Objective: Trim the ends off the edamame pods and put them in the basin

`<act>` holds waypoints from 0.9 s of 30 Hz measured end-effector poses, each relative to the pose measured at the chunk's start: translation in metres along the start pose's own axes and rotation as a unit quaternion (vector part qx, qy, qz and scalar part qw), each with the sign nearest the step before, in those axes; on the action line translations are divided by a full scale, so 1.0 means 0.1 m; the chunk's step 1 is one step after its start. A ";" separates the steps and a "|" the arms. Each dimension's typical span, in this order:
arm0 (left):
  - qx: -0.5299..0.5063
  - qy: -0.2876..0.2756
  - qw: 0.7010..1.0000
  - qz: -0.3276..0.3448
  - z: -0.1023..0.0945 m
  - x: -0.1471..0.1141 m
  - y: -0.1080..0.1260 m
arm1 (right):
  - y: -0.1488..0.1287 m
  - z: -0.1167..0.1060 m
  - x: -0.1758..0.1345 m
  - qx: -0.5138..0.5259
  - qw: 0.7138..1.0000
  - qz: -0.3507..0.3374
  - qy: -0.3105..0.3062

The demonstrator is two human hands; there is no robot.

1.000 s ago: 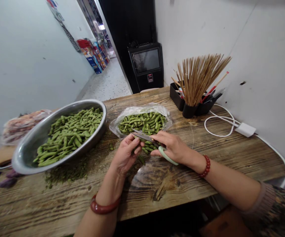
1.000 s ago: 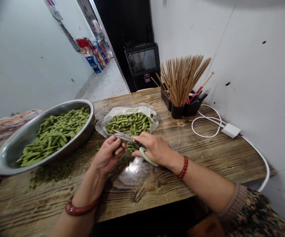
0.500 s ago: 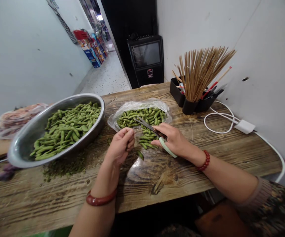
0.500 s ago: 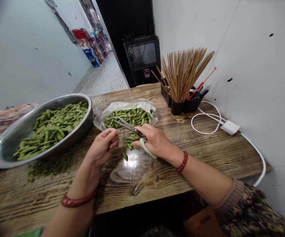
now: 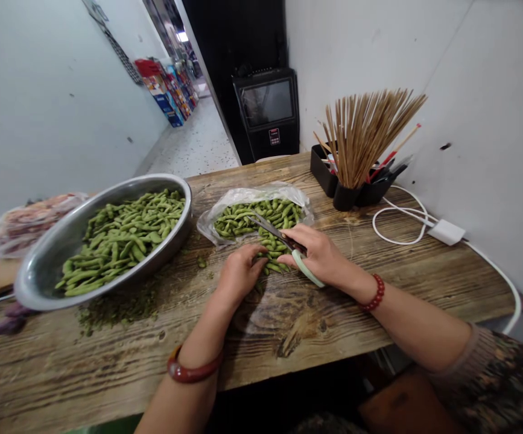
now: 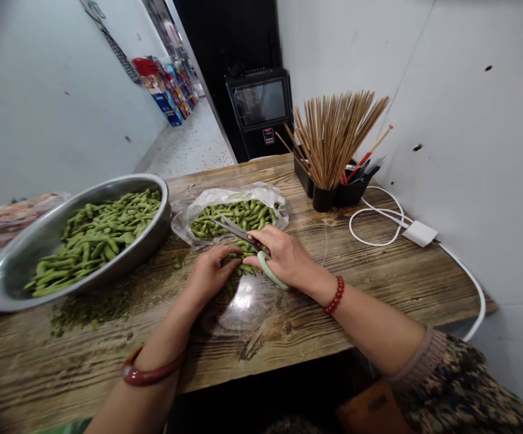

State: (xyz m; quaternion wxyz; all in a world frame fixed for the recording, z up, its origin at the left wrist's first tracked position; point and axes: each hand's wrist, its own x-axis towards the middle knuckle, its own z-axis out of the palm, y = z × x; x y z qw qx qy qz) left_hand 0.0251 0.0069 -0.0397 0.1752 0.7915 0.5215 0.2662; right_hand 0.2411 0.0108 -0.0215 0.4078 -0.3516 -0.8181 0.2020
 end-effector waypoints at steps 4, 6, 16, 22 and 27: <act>0.041 -0.004 0.999 -0.004 -0.03 0.01 0.01 | 0.00 0.01 0.00 0.000 1.000 0.000 -0.006; 0.062 -0.010 0.998 -0.017 -0.04 0.01 0.00 | 0.01 0.01 0.00 -0.002 1.000 0.005 -0.005; -0.041 0.084 0.993 -0.076 -0.12 0.05 0.06 | 0.01 0.01 0.00 0.004 1.000 0.001 0.000; -0.404 0.000 0.888 -0.222 -0.18 0.04 0.23 | 0.00 0.02 -0.01 0.007 1.000 0.004 -0.002; -0.508 -0.017 0.834 -0.214 -0.23 0.02 0.27 | -0.02 0.01 -0.01 0.011 1.000 0.003 -0.017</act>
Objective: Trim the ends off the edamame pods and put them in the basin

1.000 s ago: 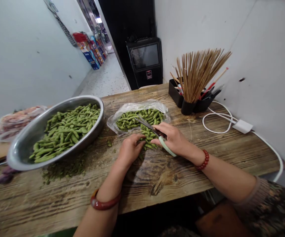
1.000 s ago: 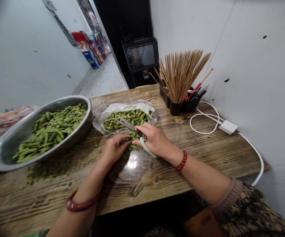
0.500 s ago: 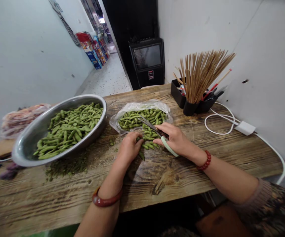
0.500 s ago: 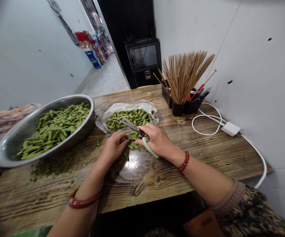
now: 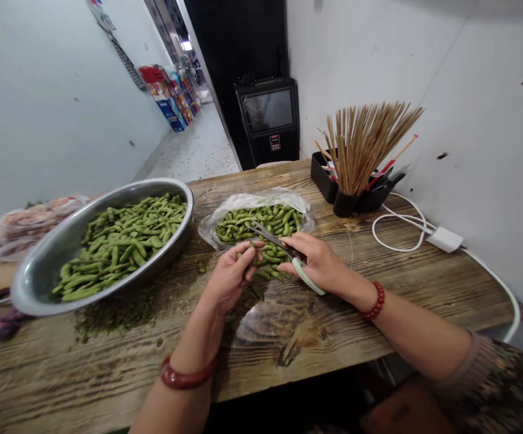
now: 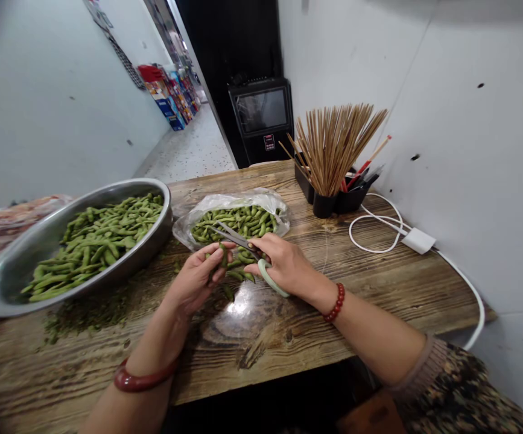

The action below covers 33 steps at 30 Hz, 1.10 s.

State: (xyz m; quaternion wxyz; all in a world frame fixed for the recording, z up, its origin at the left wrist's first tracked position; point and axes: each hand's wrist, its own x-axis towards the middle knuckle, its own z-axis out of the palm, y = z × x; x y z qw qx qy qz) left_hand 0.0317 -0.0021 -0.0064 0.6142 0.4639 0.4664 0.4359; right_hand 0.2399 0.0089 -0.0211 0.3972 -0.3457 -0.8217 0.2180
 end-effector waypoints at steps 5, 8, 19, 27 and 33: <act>-0.003 0.012 1.000 0.007 0.02 -0.02 0.02 | -0.03 -0.02 0.00 -0.020 0.999 0.006 -0.030; 0.013 0.060 0.998 0.025 0.03 -0.02 0.01 | -0.06 -0.03 0.00 -0.024 0.999 0.010 -0.047; 0.113 0.074 0.984 0.115 0.06 0.00 -0.04 | -0.06 -0.01 -0.01 -0.024 0.996 0.003 -0.086; 0.126 0.053 0.981 0.136 0.04 0.02 -0.07 | -0.08 -0.01 -0.02 -0.029 0.995 0.012 -0.094; 0.099 0.090 0.987 0.085 0.01 0.02 -0.07 | -0.04 -0.01 -0.01 -0.011 0.997 0.007 -0.078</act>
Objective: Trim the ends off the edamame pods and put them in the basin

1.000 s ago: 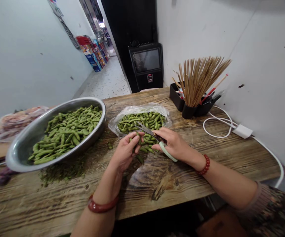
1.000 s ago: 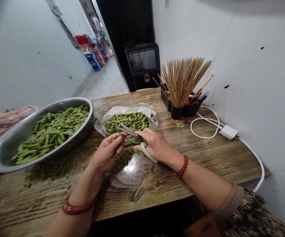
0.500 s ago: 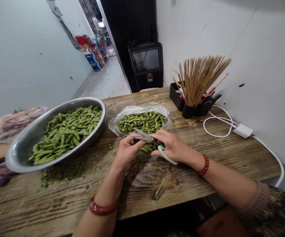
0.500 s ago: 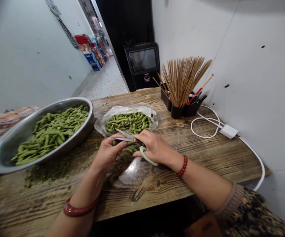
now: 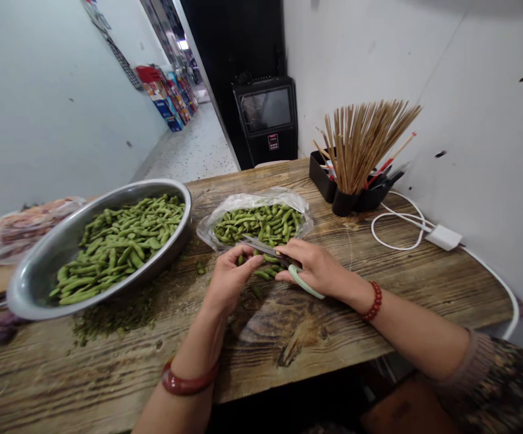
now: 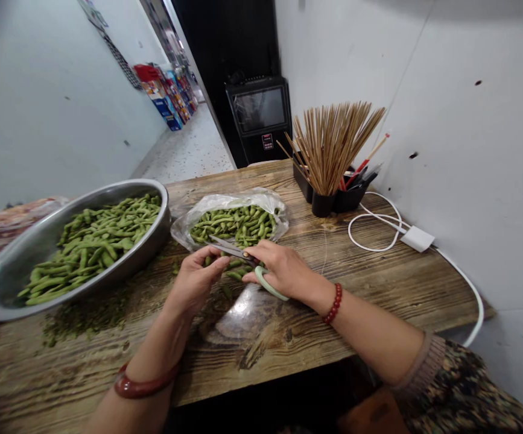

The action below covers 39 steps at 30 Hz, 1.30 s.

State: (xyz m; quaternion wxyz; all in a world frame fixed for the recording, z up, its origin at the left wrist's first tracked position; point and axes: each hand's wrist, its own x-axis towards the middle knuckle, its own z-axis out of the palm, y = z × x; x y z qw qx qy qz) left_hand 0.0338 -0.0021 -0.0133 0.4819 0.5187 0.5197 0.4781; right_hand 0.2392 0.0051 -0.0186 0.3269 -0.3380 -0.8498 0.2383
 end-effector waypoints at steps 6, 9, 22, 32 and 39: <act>-0.170 -0.015 0.983 -0.063 -0.02 0.00 0.10 | 0.01 0.01 0.01 0.004 0.998 0.011 0.058; -0.203 -0.023 0.975 -0.082 -0.02 0.00 0.11 | -0.01 0.01 0.01 -0.004 0.999 -0.001 0.047; -0.222 -0.053 0.969 -0.096 0.00 -0.02 0.10 | -0.03 0.00 0.00 -0.031 0.999 -0.016 0.014; -0.239 -0.068 0.964 -0.097 0.00 -0.02 0.09 | -0.01 0.01 -0.01 -0.019 1.000 -0.018 0.007; -0.230 -0.072 0.966 -0.092 0.00 -0.03 0.13 | -0.02 0.01 0.00 -0.003 1.000 -0.013 0.012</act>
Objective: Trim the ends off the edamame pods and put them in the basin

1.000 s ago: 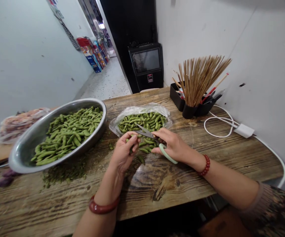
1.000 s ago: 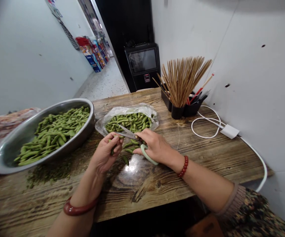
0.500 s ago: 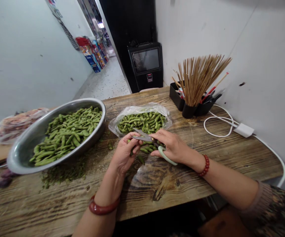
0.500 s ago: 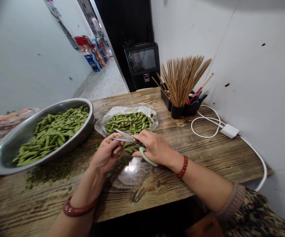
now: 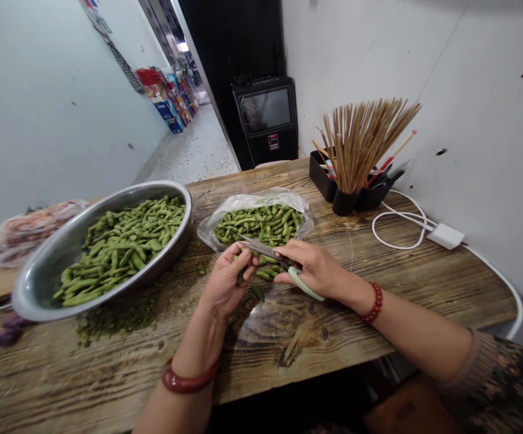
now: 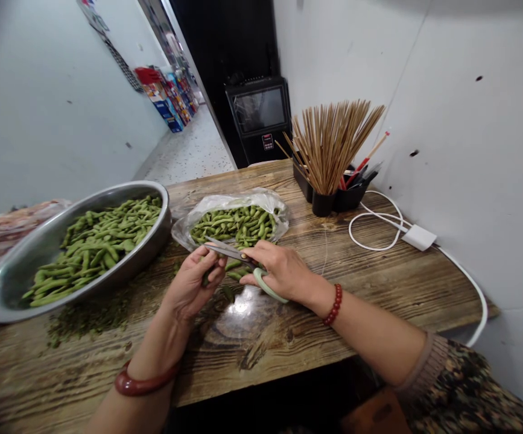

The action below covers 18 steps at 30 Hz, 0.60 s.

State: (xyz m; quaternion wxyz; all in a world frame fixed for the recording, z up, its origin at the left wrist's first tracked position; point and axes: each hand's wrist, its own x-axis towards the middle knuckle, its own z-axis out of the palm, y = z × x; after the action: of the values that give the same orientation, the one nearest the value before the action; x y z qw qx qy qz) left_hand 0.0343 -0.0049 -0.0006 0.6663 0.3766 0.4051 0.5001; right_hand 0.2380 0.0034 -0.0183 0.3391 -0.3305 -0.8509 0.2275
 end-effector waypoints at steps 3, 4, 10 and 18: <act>-0.017 0.004 1.000 0.009 -0.01 0.02 0.03 | 0.02 0.00 0.01 0.004 0.999 0.016 0.038; -0.024 0.004 1.000 0.009 -0.02 0.02 0.03 | 0.03 -0.01 0.01 0.004 0.998 0.020 0.052; 0.070 0.016 0.997 0.001 -0.08 0.03 0.06 | 0.06 -0.01 0.01 0.000 0.997 0.007 0.074; 0.530 -0.085 0.841 0.077 -0.15 0.06 0.00 | 0.09 0.01 0.00 -0.001 0.998 0.012 0.064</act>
State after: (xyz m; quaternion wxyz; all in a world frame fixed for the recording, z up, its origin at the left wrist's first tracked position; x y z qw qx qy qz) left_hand 0.0219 0.0022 -0.0076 0.3564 0.7430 0.5198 0.2253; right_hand 0.2407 0.0089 -0.0244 0.3897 -0.3551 -0.8237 0.2087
